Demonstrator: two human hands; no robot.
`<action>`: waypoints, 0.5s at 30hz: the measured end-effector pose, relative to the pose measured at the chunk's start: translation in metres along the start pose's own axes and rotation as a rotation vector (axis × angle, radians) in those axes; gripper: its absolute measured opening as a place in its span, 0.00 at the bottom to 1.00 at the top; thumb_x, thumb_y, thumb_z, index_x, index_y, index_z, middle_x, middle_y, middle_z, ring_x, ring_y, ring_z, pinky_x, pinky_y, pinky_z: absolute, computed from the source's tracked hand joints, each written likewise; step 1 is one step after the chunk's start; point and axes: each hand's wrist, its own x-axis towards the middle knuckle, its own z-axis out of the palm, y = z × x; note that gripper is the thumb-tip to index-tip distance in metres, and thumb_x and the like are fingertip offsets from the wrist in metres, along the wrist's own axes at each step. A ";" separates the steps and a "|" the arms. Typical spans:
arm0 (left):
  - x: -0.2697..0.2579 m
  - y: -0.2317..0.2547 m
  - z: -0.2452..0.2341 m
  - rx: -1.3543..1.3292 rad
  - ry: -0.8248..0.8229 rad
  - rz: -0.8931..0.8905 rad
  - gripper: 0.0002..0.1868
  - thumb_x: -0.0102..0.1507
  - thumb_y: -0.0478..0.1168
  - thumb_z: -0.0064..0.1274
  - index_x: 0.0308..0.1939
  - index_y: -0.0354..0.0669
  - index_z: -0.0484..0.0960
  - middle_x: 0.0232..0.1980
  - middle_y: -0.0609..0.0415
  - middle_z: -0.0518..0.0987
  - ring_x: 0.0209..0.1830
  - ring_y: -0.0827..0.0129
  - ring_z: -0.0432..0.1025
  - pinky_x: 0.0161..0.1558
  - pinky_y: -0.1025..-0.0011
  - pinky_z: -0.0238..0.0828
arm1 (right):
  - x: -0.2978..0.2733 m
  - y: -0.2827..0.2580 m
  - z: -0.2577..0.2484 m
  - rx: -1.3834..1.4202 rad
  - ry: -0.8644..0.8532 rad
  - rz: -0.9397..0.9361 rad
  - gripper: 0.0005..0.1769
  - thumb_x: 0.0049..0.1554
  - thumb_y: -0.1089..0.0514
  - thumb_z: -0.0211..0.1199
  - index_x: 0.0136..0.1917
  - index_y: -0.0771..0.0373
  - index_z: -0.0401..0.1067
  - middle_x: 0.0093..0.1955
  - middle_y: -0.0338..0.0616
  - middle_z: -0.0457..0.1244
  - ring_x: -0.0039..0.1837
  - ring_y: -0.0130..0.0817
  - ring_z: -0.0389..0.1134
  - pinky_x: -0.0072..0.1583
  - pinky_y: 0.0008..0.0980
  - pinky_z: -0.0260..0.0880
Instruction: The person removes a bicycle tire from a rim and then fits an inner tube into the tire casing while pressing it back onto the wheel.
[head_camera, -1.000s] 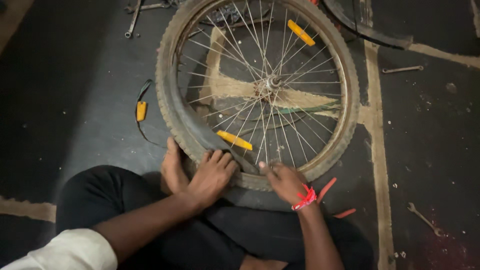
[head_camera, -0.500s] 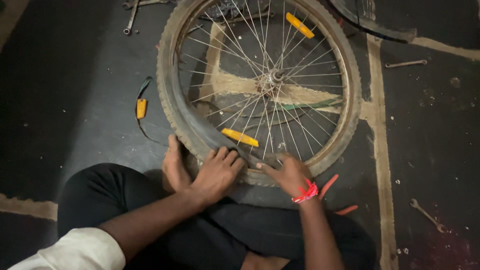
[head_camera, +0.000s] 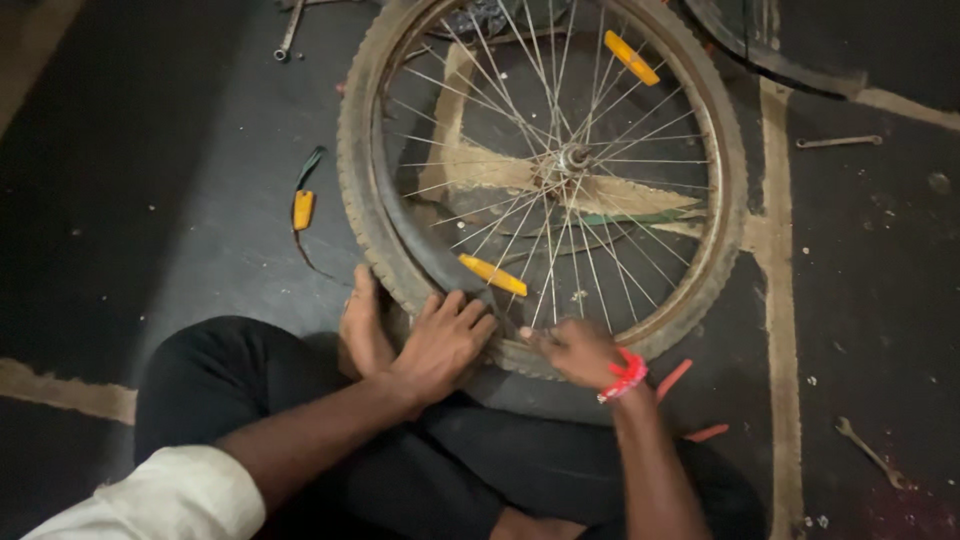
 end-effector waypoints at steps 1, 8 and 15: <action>0.001 0.000 0.000 0.008 -0.017 -0.005 0.23 0.48 0.38 0.62 0.47 0.43 0.78 0.48 0.51 0.74 0.52 0.54 0.66 0.51 0.57 0.61 | 0.002 -0.004 0.006 -0.046 0.003 0.039 0.38 0.62 0.34 0.58 0.28 0.71 0.74 0.25 0.61 0.62 0.32 0.52 0.67 0.42 0.49 0.66; 0.000 0.000 0.001 -0.045 -0.052 -0.018 0.27 0.46 0.42 0.65 0.48 0.41 0.78 0.48 0.50 0.74 0.53 0.54 0.66 0.51 0.57 0.60 | -0.008 -0.029 0.023 -0.129 0.399 0.016 0.36 0.56 0.32 0.64 0.27 0.69 0.75 0.32 0.63 0.65 0.38 0.63 0.68 0.41 0.56 0.65; 0.008 0.010 0.000 -0.123 0.020 0.060 0.31 0.52 0.54 0.67 0.52 0.42 0.78 0.48 0.50 0.75 0.53 0.54 0.67 0.53 0.55 0.60 | -0.030 -0.064 -0.003 0.140 0.520 0.103 0.26 0.52 0.34 0.66 0.41 0.60 0.82 0.34 0.55 0.70 0.39 0.55 0.72 0.41 0.48 0.69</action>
